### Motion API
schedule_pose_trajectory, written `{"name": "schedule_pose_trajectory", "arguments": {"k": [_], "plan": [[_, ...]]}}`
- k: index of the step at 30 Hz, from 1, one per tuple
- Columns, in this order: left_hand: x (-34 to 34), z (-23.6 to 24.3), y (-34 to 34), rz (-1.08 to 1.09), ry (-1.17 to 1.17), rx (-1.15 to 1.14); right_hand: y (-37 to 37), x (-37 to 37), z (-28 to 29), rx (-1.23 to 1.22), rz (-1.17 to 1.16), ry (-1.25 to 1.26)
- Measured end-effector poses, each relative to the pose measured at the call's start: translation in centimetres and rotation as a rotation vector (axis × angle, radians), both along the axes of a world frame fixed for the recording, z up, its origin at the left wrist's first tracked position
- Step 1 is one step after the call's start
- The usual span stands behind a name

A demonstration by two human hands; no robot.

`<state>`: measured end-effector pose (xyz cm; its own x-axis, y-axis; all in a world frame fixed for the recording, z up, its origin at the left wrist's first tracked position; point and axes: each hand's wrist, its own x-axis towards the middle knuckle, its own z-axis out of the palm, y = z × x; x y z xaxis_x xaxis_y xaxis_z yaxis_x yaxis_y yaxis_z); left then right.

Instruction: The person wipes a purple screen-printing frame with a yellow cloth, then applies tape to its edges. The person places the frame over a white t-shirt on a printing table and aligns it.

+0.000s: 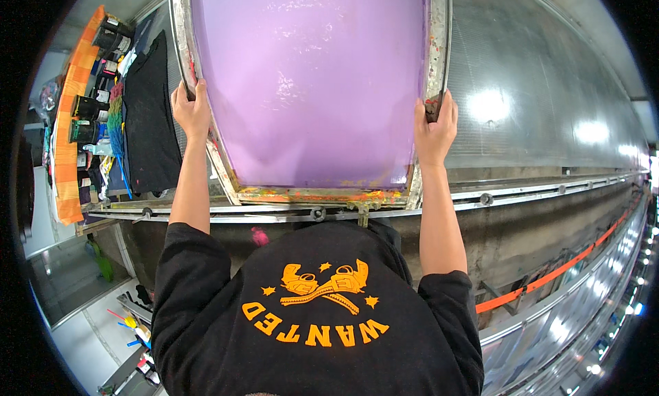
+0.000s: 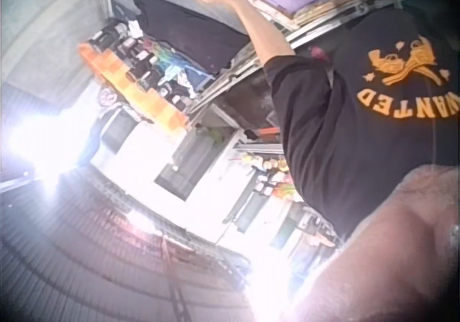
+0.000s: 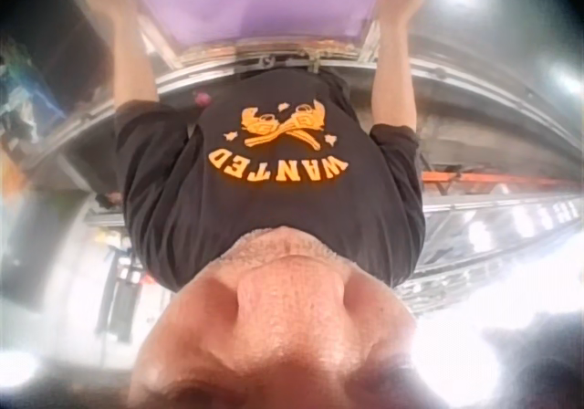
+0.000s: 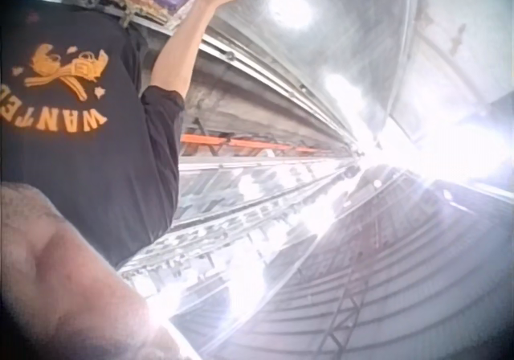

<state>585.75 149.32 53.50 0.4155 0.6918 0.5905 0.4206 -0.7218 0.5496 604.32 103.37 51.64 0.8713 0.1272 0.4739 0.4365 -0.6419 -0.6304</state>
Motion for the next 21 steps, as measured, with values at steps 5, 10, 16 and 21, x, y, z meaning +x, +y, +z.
{"name": "schedule_pose_trajectory", "arguments": {"k": [5, 10, 16, 21], "plan": [[-2.4, 2.2, 2.0, 0.062, -0.101, 0.102, 1.7, 1.0, 4.1, 0.064, 0.078, 0.004], [-2.4, 12.8, 0.2, 0.034, -0.222, 0.051, 2.6, 3.3, 12.3, 0.221, 0.107, -0.088], [-4.1, 22.4, -1.8, 0.103, -0.329, 0.089, 3.4, 4.6, 19.8, 0.441, 0.189, -0.226], [-5.5, 26.4, -3.6, -0.151, -0.637, -0.231, 2.7, 5.1, 24.4, 0.496, 0.207, -0.378]]}}
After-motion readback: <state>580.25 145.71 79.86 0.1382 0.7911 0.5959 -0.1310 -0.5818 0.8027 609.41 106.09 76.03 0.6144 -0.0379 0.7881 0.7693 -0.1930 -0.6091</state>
